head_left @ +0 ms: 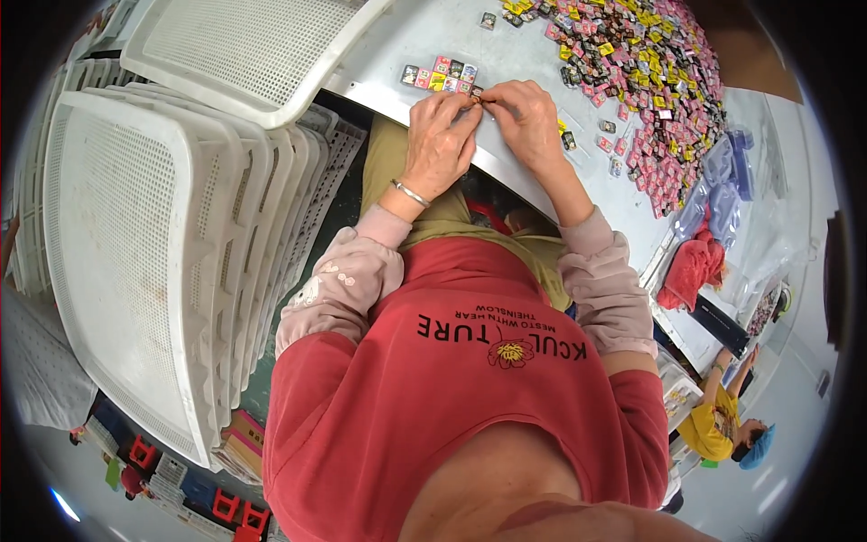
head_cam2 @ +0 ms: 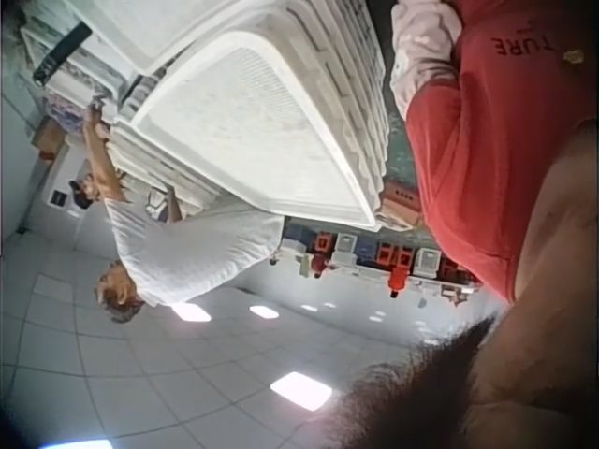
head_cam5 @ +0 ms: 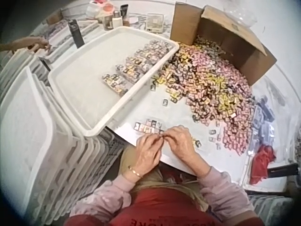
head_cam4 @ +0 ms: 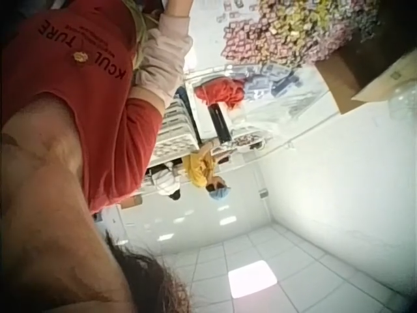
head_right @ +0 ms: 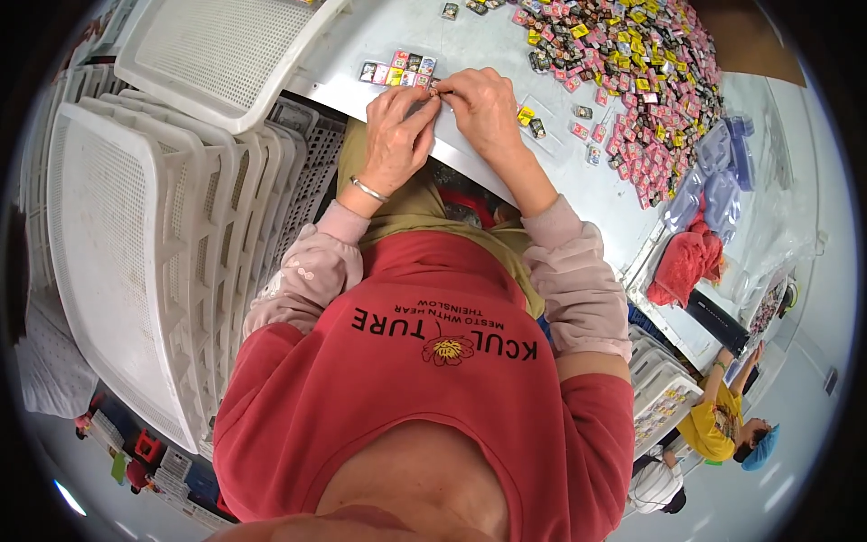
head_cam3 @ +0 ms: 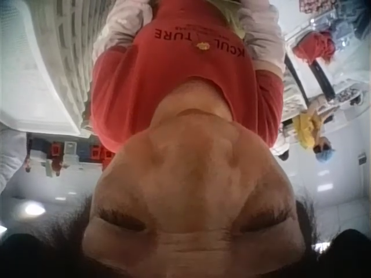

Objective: Picking small toy components from a pile and inserting them into plastic packaging strips.

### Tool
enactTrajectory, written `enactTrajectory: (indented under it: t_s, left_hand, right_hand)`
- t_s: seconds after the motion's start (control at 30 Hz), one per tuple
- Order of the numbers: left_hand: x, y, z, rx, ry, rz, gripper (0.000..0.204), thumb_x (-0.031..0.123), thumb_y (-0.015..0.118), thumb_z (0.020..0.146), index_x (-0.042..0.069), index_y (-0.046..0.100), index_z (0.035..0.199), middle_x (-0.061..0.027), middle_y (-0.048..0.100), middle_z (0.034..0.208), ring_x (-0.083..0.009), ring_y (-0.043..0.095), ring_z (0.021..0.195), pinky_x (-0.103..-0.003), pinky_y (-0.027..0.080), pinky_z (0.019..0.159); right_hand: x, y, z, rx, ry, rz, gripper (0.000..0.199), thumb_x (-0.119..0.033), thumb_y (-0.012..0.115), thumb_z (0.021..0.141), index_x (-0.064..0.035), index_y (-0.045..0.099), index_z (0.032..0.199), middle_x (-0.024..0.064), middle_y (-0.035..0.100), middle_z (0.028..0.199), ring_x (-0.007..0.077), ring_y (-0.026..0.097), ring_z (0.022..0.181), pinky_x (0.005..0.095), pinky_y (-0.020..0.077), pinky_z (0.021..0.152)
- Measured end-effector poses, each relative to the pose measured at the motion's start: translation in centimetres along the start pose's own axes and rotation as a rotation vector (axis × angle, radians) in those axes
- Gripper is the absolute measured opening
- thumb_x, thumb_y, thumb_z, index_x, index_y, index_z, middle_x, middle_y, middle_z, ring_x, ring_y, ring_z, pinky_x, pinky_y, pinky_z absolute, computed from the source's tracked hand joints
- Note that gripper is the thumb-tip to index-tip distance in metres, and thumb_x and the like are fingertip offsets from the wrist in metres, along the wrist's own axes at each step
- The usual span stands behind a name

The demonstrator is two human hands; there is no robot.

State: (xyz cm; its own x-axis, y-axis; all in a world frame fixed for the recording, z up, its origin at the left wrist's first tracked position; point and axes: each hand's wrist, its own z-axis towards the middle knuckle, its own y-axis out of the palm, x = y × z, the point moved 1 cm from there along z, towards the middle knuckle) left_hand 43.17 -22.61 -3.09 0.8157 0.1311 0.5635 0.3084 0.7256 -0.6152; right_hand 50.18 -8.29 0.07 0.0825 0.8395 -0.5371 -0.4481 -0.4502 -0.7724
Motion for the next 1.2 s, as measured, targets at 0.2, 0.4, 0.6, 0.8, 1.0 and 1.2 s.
enactTrajectory:
  t_s: [0.2,0.4,0.6,0.8,1.0,1.2]
  left_hand:
    - [-0.2,-0.1,0.0,0.025,0.000,-0.041,0.030,0.001,0.064,0.067,0.004,0.065,0.097,-0.0075,0.058,0.106,-0.0274,0.051,0.103,-0.040,0.039,0.087]
    - [-0.1,-0.1,0.0,0.007,-0.005,-0.038,0.029,0.001,0.064,0.068,0.004,0.065,0.097,-0.0077,0.058,0.106,-0.0275,0.051,0.103,-0.040,0.039,0.087]
    - [0.1,0.0,0.1,0.030,-0.002,-0.020,0.034,0.002,0.064,0.067,0.005,0.063,0.101,-0.0077,0.057,0.106,-0.0275,0.051,0.102,-0.040,0.039,0.086]
    - [0.9,-0.2,1.0,-0.046,0.012,0.068,0.035,0.003,0.063,0.066,0.007,0.064,0.101,-0.0079,0.057,0.104,-0.0278,0.050,0.101,-0.040,0.038,0.087]
    - [-0.3,-4.7,0.7,0.109,-0.238,-0.118,0.023,-0.001,0.053,0.077,0.003,0.063,0.098,-0.0115,0.059,0.102,-0.0280,0.059,0.093,-0.040,0.046,0.082]
    - [-1.8,-5.0,0.2,0.162,-1.025,-1.070,0.034,0.011,0.048,0.093,-0.004,0.042,0.122,-0.0188,0.058,0.106,-0.0246,0.066,0.088,-0.032,0.054,0.077]
  right_hand:
    - [0.6,-0.3,1.1,-0.088,0.187,0.086,0.014,-0.003,0.068,0.073,-0.0016,0.068,0.086,0.0091,0.066,0.083,0.0265,0.062,0.076,0.0341,0.0493,0.069]
    - [0.8,-0.1,1.0,-0.077,0.030,-0.006,0.010,-0.002,0.067,0.073,-0.0008,0.068,0.083,0.0104,0.062,0.080,0.0284,0.061,0.072,0.0348,0.0492,0.066]
    - [0.4,-0.4,0.5,-0.084,-0.185,-0.179,0.012,-0.002,0.065,0.072,-0.0016,0.067,0.084,0.0095,0.061,0.082,0.0277,0.060,0.073,0.0367,0.0477,0.066]
    - [-0.5,-0.7,-0.6,-0.072,-0.217,-0.312,0.021,-0.004,0.061,0.075,-0.0054,0.066,0.095,0.0067,0.061,0.087,0.0244,0.060,0.079,0.0375,0.0452,0.075]
    - [3.4,-3.1,0.5,-0.102,0.319,0.565,0.025,-0.004,0.057,0.088,-0.0033,0.061,0.112,0.0051,0.064,0.105,0.0121,0.060,0.096,0.0259,0.0481,0.084]
    - [2.4,-1.4,1.5,-0.157,0.200,-0.008,0.019,-0.013,0.061,0.082,-0.0021,0.065,0.097,0.0166,0.064,0.095,0.0314,0.063,0.088,0.0384,0.0505,0.077]
